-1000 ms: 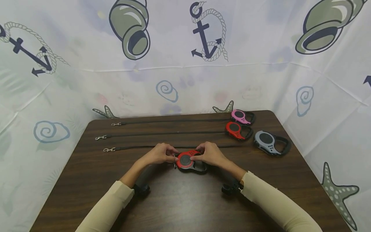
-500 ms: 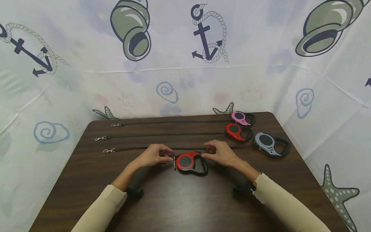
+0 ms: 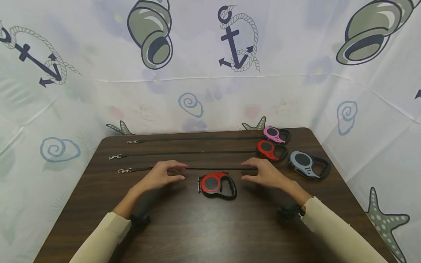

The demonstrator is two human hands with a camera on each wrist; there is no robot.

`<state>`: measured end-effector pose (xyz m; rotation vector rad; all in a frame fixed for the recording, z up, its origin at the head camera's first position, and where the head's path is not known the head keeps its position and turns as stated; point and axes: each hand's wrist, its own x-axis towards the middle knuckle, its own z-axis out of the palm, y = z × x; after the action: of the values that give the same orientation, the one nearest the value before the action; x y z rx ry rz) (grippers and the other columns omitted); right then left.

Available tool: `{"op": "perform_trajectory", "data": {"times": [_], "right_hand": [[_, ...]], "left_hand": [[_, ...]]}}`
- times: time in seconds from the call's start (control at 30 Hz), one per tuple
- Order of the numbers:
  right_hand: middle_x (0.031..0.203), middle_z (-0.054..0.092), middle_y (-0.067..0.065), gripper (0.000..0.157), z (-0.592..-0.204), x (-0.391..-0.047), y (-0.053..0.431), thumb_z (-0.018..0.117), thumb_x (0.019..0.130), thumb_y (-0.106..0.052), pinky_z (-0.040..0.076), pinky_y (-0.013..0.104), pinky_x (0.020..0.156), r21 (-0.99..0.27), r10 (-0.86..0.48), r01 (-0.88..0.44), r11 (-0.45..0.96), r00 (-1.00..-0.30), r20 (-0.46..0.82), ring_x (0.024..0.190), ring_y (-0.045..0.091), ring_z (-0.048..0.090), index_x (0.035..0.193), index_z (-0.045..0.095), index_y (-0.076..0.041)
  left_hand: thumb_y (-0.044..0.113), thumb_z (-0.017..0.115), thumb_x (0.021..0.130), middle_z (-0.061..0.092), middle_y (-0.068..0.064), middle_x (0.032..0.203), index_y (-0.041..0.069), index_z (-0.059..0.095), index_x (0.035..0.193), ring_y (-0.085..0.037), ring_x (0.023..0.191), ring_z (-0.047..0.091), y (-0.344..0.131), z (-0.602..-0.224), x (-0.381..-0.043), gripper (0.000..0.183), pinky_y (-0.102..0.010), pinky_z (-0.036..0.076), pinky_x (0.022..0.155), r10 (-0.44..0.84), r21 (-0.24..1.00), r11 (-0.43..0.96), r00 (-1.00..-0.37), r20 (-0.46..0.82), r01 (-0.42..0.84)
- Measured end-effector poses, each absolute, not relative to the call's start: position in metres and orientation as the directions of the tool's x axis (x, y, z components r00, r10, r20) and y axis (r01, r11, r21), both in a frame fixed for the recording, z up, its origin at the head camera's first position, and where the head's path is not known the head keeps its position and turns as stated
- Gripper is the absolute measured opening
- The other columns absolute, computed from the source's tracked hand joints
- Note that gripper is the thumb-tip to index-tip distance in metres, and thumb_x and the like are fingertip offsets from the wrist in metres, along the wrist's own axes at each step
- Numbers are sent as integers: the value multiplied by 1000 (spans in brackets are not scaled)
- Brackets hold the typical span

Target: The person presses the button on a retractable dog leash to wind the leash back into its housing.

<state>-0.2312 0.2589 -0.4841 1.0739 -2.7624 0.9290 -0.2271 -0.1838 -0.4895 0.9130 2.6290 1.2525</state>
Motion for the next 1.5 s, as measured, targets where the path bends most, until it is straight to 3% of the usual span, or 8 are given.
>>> {"op": "perform_trajectory", "data": {"times": [0.2,0.37,0.7,0.97,1.13,1.3,1.5], "right_hand": [[132,71,9,52,-480,-234,279,89,87,-27,55,55,99,-456,-644,-674,582,-724,248,121,31,68,131,73,-6],[130,71,12,55,-479,-235,294,92,83,-24,56,57,96,-413,-658,-699,584,-706,262,119,34,68,130,73,-4],[128,72,14,57,-468,-234,322,94,80,-25,56,60,93,-395,-615,-662,637,-745,258,115,36,69,129,73,-5],[121,74,12,59,-460,-229,349,96,77,-23,57,54,85,-327,-584,-660,677,-751,307,102,25,71,127,74,-2],[119,75,8,59,-462,-227,364,96,77,-25,55,56,86,-312,-563,-646,696,-762,321,103,26,69,127,74,-3],[114,73,0,58,-467,-224,381,97,75,-25,56,40,85,-288,-547,-638,714,-765,340,101,26,70,125,75,-6],[119,76,8,58,-471,-220,403,99,70,-25,53,25,88,-271,-501,-603,750,-786,363,107,34,72,122,77,-7]], "left_hand": [[17,86,91,75,-7,124,6,72,132,-24,113,72,-206,-488,-228,45,-46,58,98,526,712,481,-818,233,512],[15,86,91,73,-15,126,1,71,132,-28,113,73,-225,-487,-225,46,-50,57,98,504,706,486,-825,257,516],[15,89,87,74,-14,124,4,72,131,-26,114,72,-259,-484,-221,48,-48,57,99,446,656,557,-850,281,510],[16,90,86,74,-6,125,5,74,129,-27,112,72,-277,-487,-221,48,-49,58,94,404,599,612,-856,324,516],[17,90,86,74,-7,126,5,74,130,-29,112,73,-288,-490,-221,48,-52,58,93,385,576,647,-866,319,500],[17,90,87,74,-8,126,4,74,129,-31,112,73,-298,-493,-224,47,-52,57,93,375,564,664,-871,317,491],[18,88,88,74,-11,127,4,73,130,-35,115,71,-311,-492,-225,46,-56,56,96,354,562,688,-889,292,459]]}}
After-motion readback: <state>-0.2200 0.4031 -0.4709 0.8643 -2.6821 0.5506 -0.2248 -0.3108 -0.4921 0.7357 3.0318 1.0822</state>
